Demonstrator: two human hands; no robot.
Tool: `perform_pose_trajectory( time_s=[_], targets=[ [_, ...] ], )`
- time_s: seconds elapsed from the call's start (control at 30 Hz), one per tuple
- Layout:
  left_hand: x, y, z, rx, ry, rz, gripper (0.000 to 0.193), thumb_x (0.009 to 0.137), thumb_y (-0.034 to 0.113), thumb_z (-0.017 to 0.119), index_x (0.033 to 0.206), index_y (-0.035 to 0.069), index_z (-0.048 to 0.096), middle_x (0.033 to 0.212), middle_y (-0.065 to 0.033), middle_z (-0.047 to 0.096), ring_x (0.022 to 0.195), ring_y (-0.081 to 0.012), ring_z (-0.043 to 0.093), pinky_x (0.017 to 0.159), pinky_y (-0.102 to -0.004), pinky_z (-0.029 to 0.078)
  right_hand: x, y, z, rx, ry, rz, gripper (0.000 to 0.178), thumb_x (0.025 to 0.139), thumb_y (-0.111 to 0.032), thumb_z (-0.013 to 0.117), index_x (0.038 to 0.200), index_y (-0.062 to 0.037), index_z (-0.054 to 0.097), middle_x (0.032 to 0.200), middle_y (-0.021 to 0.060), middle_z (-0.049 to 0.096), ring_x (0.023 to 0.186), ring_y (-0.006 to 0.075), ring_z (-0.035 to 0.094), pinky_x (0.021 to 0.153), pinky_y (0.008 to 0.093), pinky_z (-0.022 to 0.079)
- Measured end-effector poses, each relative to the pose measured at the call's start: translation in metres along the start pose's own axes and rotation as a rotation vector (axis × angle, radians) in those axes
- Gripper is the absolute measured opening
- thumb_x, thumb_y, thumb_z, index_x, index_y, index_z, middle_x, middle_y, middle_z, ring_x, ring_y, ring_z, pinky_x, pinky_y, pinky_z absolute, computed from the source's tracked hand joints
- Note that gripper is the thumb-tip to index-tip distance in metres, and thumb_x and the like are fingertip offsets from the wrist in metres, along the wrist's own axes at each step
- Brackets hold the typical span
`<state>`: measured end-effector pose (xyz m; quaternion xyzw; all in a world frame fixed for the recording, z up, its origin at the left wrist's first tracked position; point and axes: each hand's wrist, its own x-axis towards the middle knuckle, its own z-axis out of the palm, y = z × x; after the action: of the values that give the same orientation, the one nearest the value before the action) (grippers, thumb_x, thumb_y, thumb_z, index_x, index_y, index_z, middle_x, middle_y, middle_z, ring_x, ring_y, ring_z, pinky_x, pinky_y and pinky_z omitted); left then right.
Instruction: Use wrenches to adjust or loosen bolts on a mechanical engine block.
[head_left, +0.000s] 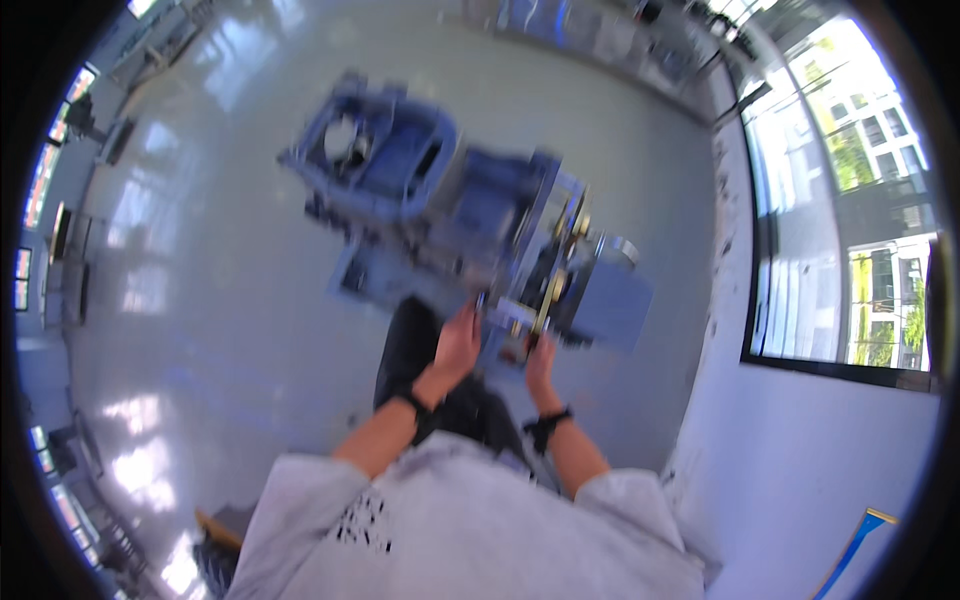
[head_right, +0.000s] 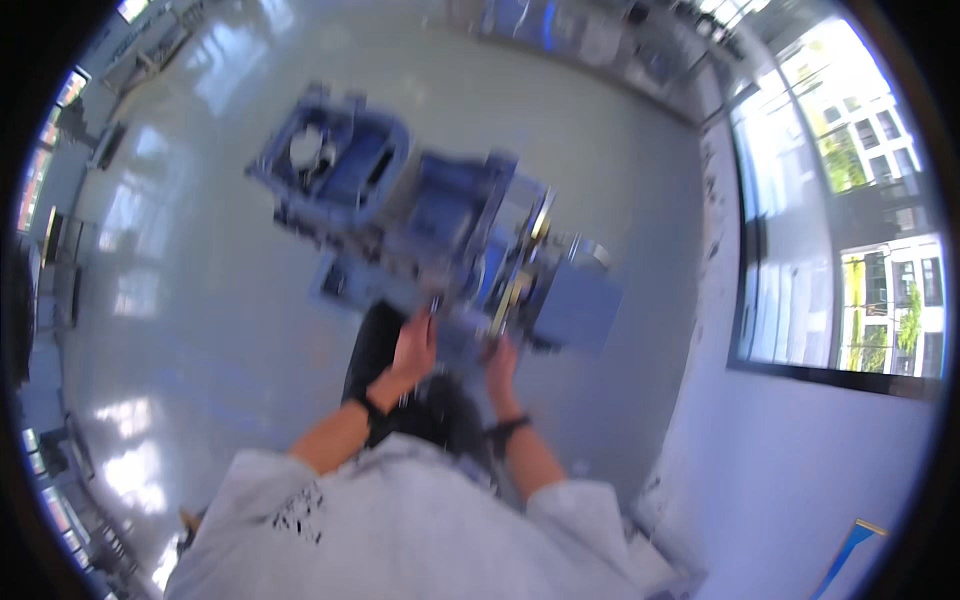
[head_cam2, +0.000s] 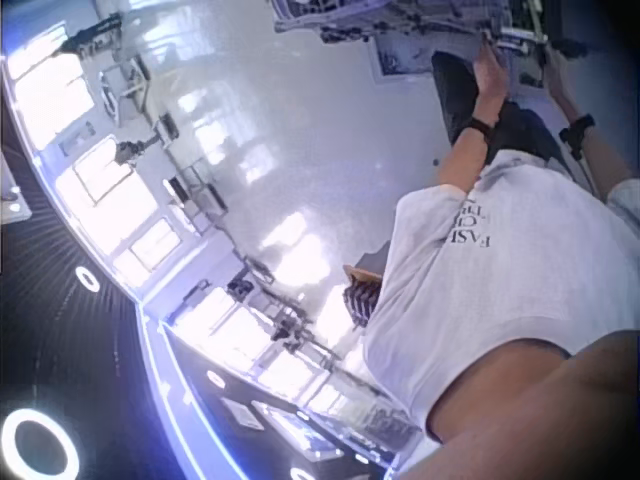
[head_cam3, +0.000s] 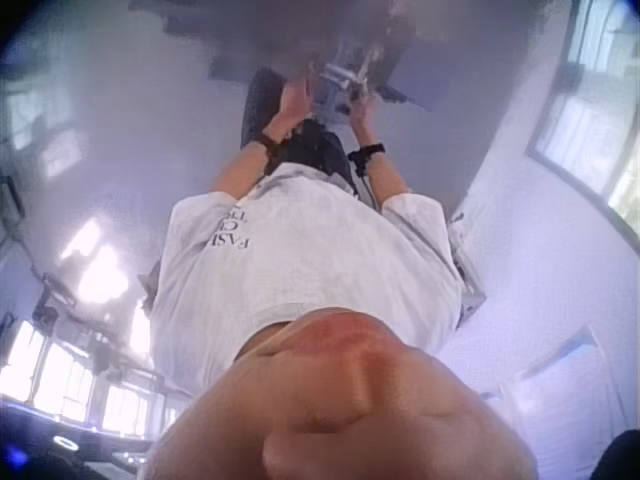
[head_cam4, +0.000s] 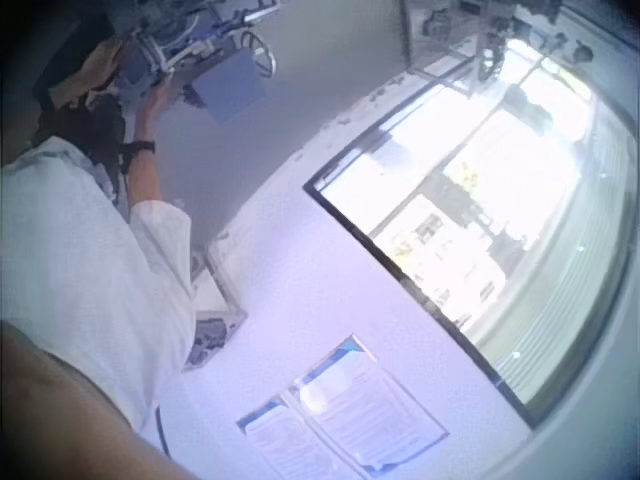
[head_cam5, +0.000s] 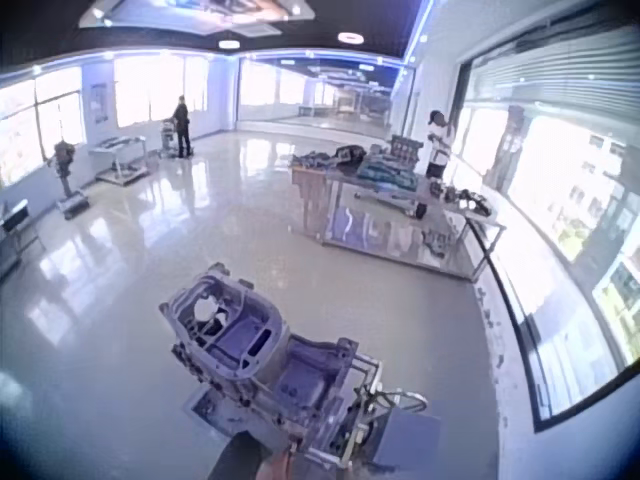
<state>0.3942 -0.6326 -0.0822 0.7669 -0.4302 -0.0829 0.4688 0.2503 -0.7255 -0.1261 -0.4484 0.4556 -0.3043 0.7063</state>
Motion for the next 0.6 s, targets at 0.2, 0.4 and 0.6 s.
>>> perform_pose_trajectory(
  time_s=[0.2, 0.4, 0.6],
  targets=[
    [-0.011, 0.01, 0.001, 0.027, -0.145, -0.229, 0.028, 0.086, 0.013, 0.04, 0.11, -0.003, 0.041, 0.078, -0.0267, 0.056, 0.07, -0.0436, 0.054, 0.06, -0.05, 0.043, 0.004, 0.077, -0.042, -0.167, -0.112, 0.008, 0.021, 0.077, -0.023, 0.05, 0.082, -0.0039, 0.057, 0.073, 0.0056, 0.057, 0.066, 0.0127, 0.049, 0.059, 0.0284, 0.039],
    [-0.008, 0.007, -0.007, 0.102, -0.174, -0.285, 0.026, 0.087, 0.019, 0.038, 0.102, -0.001, 0.043, 0.073, -0.0272, 0.056, 0.07, -0.0435, 0.054, 0.061, -0.051, 0.042, -0.002, 0.04, -0.016, -0.628, -0.068, -0.283, 0.019, 0.077, -0.02, 0.057, 0.077, -0.0008, 0.057, 0.064, 0.0076, 0.057, 0.057, 0.0102, 0.048, 0.052, 0.0287, 0.041],
    [0.003, -0.011, 0.005, 0.17, -0.197, -0.323, 0.028, 0.084, 0.024, 0.043, 0.087, -0.002, 0.052, 0.068, -0.0259, 0.057, 0.067, -0.0431, 0.055, 0.061, -0.0493, 0.045, -0.005, 0.011, 0.005, -0.626, 0.114, -0.254, 0.036, 0.08, -0.032, 0.054, 0.073, 0.0028, 0.059, 0.06, 0.0198, 0.054, 0.053, 0.0241, 0.053, 0.053, 0.0375, 0.039]
  ],
)
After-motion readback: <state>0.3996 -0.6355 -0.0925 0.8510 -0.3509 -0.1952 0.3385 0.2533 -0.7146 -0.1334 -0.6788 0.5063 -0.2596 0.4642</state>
